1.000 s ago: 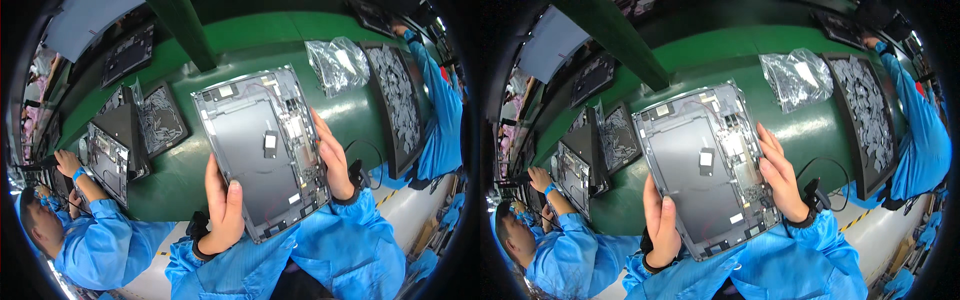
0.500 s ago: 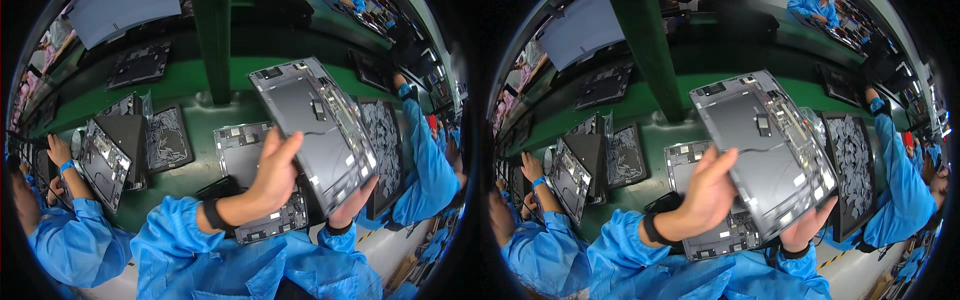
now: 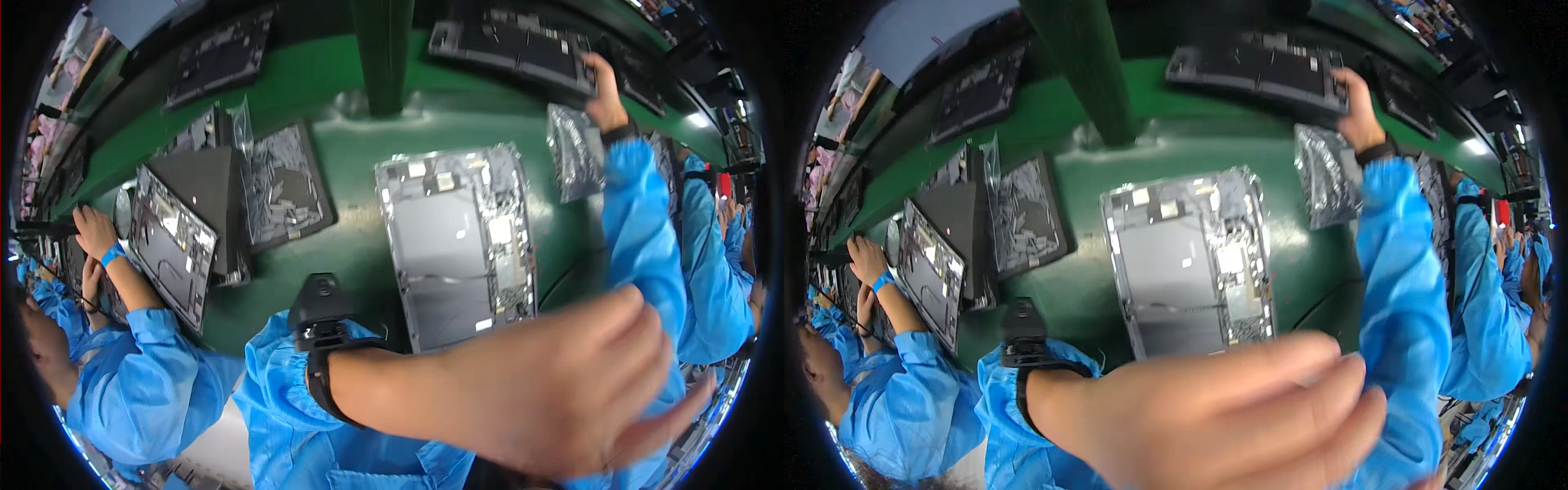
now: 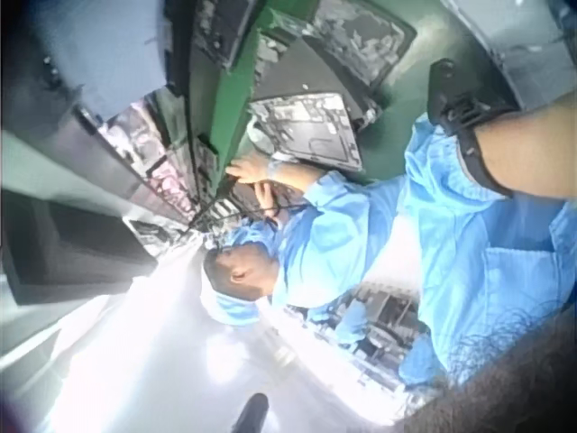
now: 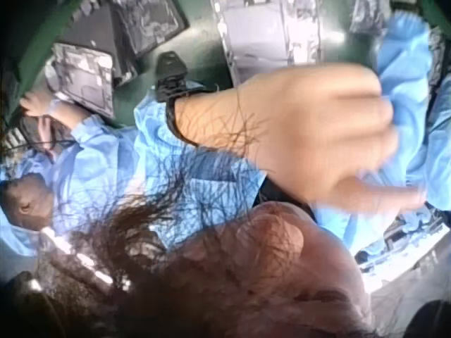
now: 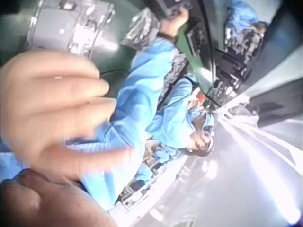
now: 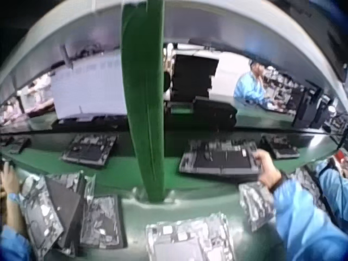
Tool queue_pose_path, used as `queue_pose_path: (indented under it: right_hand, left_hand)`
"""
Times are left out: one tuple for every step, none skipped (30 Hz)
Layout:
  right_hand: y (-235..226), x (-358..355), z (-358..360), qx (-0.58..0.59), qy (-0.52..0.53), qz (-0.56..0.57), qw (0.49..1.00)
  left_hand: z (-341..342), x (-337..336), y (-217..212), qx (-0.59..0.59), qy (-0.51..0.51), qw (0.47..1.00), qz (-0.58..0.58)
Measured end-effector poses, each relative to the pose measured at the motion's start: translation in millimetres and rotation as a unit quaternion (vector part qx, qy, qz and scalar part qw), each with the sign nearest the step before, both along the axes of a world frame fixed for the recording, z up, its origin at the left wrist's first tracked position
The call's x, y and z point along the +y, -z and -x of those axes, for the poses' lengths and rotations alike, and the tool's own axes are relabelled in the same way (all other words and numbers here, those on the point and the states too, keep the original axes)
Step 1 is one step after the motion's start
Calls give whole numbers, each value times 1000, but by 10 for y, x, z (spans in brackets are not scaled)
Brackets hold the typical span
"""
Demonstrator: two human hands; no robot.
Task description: The person assembles internal components into tablet frames by hand, securing them with screws.
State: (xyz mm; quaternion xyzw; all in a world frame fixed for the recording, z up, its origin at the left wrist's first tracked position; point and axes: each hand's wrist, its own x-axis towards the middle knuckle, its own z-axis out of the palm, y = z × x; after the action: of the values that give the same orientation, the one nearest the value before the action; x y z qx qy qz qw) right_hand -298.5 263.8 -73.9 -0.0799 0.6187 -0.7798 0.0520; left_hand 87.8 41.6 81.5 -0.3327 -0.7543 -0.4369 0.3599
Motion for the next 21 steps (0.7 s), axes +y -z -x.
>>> queue_pose_path:
  right_hand:
    - [7, -241, 162, -85, -72, 5, 994]
    - [-291, -291, 251, -146, -132, 17, 980]
    - [-274, -302, 459, -155, -146, -12, 977]
    - [-248, -354, 612, -162, -163, -38, 973]
    - [-178, -391, 725, -154, -140, -68, 976]
    - [-77, -588, 595, 3, -93, -142, 985]
    - [-50, -643, 675, -47, -84, -141, 985]
    - [-61, -710, 801, -95, -72, -139, 983]
    - [21, -850, 850, -111, -54, -168, 978]
    - [98, -737, 948, -126, -15, -203, 971]
    - [248, -596, 1124, -92, -29, -201, 975]
    - [310, -649, 1248, -57, -58, -198, 977]
    - [284, -879, 1003, 29, -52, -231, 971]
    - [179, -1042, 725, 115, -46, -265, 956]
    - [137, -711, 900, 126, -22, -327, 936]
    - [26, -434, 879, 124, -4, -336, 934]
    - [-108, -139, 841, 60, 27, -336, 940]
    - [-280, -16, 797, -1, 43, -324, 945]
    - [-360, 186, 851, 4, 77, -344, 936]
    - [-383, 494, 946, 20, 113, -364, 924]
    - [-375, 872, 1068, 35, 152, -393, 906]
  left_hand:
    - [-34, -102, 54, 0, -7, 1000, 11]
    - [-116, -101, -1, 24, 0, 999, 30]
    - [-84, -172, 27, 38, 10, 998, 39]
    - [-73, -247, 46, 54, 16, 997, 50]
    - [-52, -308, 55, 73, 25, 995, 62]
    - [-36, -378, 63, 93, 29, 992, 78]
    - [-19, -408, 61, 116, 43, 988, 90]
    - [9, -429, 49, 140, 58, 983, 101]
    - [29, -468, 51, 164, 71, 977, 114]
    - [-232, -352, 113, -105, 35, 994, 1]
    - [-140, -469, 79, -34, 97, 991, 90]
    - [-84, -159, 220, 65, -51, 991, -101]
    - [-84, -455, 94, -85, 3, 996, -1]
    - [-119, -558, 175, -95, -4, 995, 32]
    - [-72, -532, 263, -89, -38, 995, 27]
    - [-24, -605, 322, -140, -39, 987, 74]
    - [15, -615, 429, -185, -49, 979, 67]
    - [-33, -623, 441, -182, -48, 979, 72]
    - [-69, -650, 495, -218, -91, 971, 47]
    - [-85, -672, 566, -252, -130, 959, 21]
    - [-108, -687, 630, -247, -128, 960, 24]
